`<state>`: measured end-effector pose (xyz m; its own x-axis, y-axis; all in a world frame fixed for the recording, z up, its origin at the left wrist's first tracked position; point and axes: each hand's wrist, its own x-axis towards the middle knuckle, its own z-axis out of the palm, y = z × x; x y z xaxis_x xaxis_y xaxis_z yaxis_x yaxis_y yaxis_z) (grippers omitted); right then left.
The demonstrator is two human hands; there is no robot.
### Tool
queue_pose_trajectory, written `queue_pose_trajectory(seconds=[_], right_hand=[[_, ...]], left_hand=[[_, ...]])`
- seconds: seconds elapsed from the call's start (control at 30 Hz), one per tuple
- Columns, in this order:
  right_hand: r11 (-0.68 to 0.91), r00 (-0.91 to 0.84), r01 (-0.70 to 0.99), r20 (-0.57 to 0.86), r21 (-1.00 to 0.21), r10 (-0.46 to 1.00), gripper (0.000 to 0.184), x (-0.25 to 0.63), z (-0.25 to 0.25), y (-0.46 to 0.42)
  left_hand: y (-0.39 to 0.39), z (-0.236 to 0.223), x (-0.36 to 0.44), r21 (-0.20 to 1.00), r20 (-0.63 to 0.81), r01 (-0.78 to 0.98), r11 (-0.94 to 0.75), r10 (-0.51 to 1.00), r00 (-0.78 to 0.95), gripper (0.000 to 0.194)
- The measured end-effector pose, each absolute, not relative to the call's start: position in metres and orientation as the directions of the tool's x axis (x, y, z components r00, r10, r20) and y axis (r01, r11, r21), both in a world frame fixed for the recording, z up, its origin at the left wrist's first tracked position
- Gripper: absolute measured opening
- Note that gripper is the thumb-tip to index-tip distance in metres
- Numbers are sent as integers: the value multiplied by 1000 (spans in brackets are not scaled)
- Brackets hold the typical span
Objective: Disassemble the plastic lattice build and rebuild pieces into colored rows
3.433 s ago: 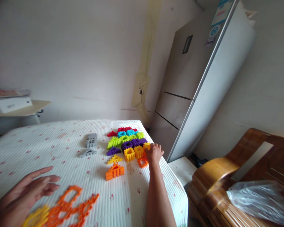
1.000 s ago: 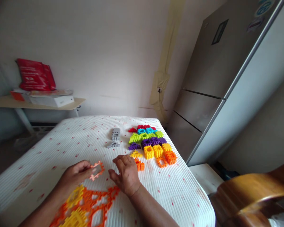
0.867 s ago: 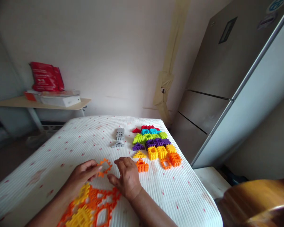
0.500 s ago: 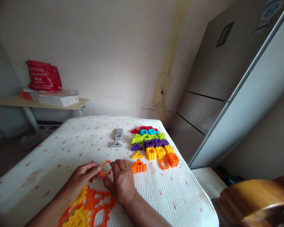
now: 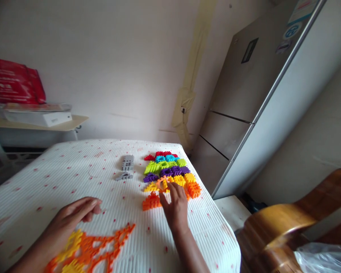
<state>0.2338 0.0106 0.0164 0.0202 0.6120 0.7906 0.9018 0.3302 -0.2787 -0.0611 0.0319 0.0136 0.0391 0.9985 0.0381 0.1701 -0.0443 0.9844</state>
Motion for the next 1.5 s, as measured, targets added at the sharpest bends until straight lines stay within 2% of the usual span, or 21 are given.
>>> queue_pose_trajectory(seconds=[0.1,0.23,0.37,0.53,0.9,1.03,1.2,1.33,1.43,1.5], right_hand=[[133,93,962,745,-238,660,25,276,1,7],[-42,150,979,556,-201,817,22,300,-11,2],[-133,203,972,415,-192,887,22,300,-11,2],[-179,235,968,390,-176,890,22,299,-14,5],[-93,151,987,547,-131,823,17,304,-27,9],[-105,164,985,542,-137,824,16,304,-29,9],[-53,124,990,600,-134,790,18,300,-25,6],[133,-22,986,703,-104,711,21,285,-15,3],[302,-155,950,714,-83,683,24,272,-8,0],[354,-196,931,702,-85,684,25,267,-6,-1]], left_hand=[[31,13,-61,983,29,183,-33,999,24,31],[32,9,-59,981,16,195,-20,1000,25,31],[34,8,-59,977,3,214,-8,1000,25,33],[34,9,-60,977,-8,215,0,999,40,33],[33,8,-61,970,6,244,-21,998,61,33],[33,5,-59,948,29,307,-80,986,166,27],[28,3,-53,812,91,481,-331,886,455,14],[21,1,-42,711,144,504,-490,803,578,25],[14,2,-32,616,166,545,-569,770,616,37],[8,5,-23,524,140,594,-610,750,647,42]])
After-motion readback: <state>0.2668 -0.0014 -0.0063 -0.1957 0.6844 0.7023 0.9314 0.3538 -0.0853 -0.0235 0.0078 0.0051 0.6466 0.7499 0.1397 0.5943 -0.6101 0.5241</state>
